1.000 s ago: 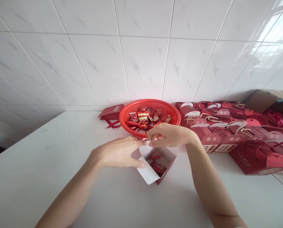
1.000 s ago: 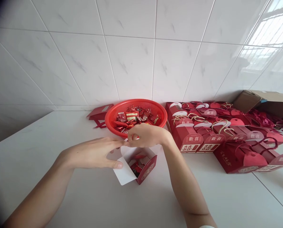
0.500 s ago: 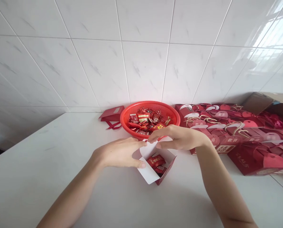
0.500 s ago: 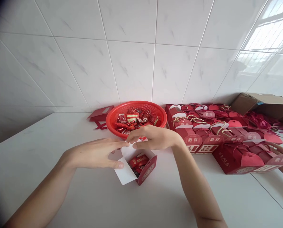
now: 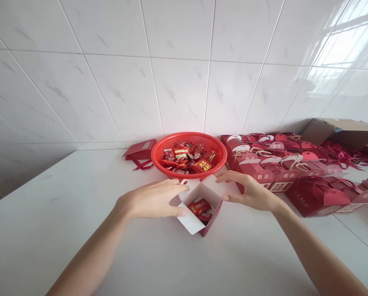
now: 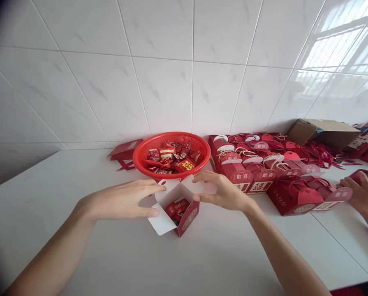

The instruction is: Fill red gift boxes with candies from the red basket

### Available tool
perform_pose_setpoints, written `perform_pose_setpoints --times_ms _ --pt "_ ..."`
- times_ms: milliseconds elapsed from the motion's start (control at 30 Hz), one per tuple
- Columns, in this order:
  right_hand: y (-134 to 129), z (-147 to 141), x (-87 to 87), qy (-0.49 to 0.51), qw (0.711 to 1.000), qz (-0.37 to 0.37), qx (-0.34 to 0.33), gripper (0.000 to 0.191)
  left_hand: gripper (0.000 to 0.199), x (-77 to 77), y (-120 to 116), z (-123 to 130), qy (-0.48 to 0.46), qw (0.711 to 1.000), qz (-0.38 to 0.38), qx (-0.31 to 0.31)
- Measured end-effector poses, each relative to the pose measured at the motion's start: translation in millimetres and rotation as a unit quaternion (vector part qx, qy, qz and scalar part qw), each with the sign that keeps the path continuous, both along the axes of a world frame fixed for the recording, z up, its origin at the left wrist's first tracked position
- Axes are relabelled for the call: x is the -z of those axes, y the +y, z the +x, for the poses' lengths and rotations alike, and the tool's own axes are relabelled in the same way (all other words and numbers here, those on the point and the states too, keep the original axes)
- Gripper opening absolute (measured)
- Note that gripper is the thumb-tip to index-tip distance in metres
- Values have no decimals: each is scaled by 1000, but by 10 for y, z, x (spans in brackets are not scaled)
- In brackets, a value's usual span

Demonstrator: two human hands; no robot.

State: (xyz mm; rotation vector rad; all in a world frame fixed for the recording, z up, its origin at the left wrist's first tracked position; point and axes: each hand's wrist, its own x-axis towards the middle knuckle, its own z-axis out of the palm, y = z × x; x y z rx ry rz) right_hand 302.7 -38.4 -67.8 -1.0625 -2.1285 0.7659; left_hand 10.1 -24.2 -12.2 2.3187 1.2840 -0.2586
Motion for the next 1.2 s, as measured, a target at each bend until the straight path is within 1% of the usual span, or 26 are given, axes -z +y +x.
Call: perform_pose_setpoints --times_ms 100,200,233,300,367,400,467,567,633,667,733,800,867,900,967,1000,1033,1133,1200 --pt "-141 -24 125 61 998 8 31 34 75 -28 -42 13 -13 1000 -3 9" --pt "-255 -99 192 184 982 -19 28 27 85 -75 -85 26 -12 1000 -8 23" --pt "-285 -133 206 220 975 -36 16 25 84 -85 -98 32 -12 999 -5 29" --pt "-333 -208 232 257 964 -67 -15 22 70 -88 -121 54 -19 999 11 46" --pt "-368 -283 265 250 964 -84 -38 21 56 -62 -141 95 -33 997 44 62" --pt "-380 -314 284 238 967 -84 -44 22 54 -40 -152 125 -40 995 64 65" --pt "-390 -356 325 224 970 -79 -41 23 62 16 -172 203 -47 993 99 52" --pt "-376 -352 382 245 967 -71 -17 26 79 105 -197 335 -22 992 122 9" --pt "-354 -320 416 258 965 -57 7 29 84 156 -206 405 -18 992 126 -7" --pt "-342 -304 434 257 965 -45 20 31 83 179 -207 429 -29 992 126 -8" --pt "-316 -284 475 247 968 -26 45 34 73 217 -202 454 -64 990 128 -7" --pt "-291 -290 530 238 969 -8 65 34 50 242 -191 458 -91 987 131 1" --pt "-268 -322 597 229 969 19 90 34 26 251 -181 455 -107 986 130 23" --pt "-259 -344 633 221 969 36 103 35 27 251 -179 453 -113 985 126 35" --pt "-248 -395 702 203 969 56 129 35 46 248 -184 454 -123 985 112 46" --pt "-247 -419 732 196 969 56 139 34 53 248 -191 455 -123 986 103 46" --pt "-249 -440 756 191 969 48 147 33 54 252 -200 457 -119 988 91 44" --pt "-266 -470 782 186 970 24 155 29 44 287 -220 462 -99 993 55 41" --pt "-281 -453 758 177 973 24 146 29 52 320 -214 463 -94 994 36 35"
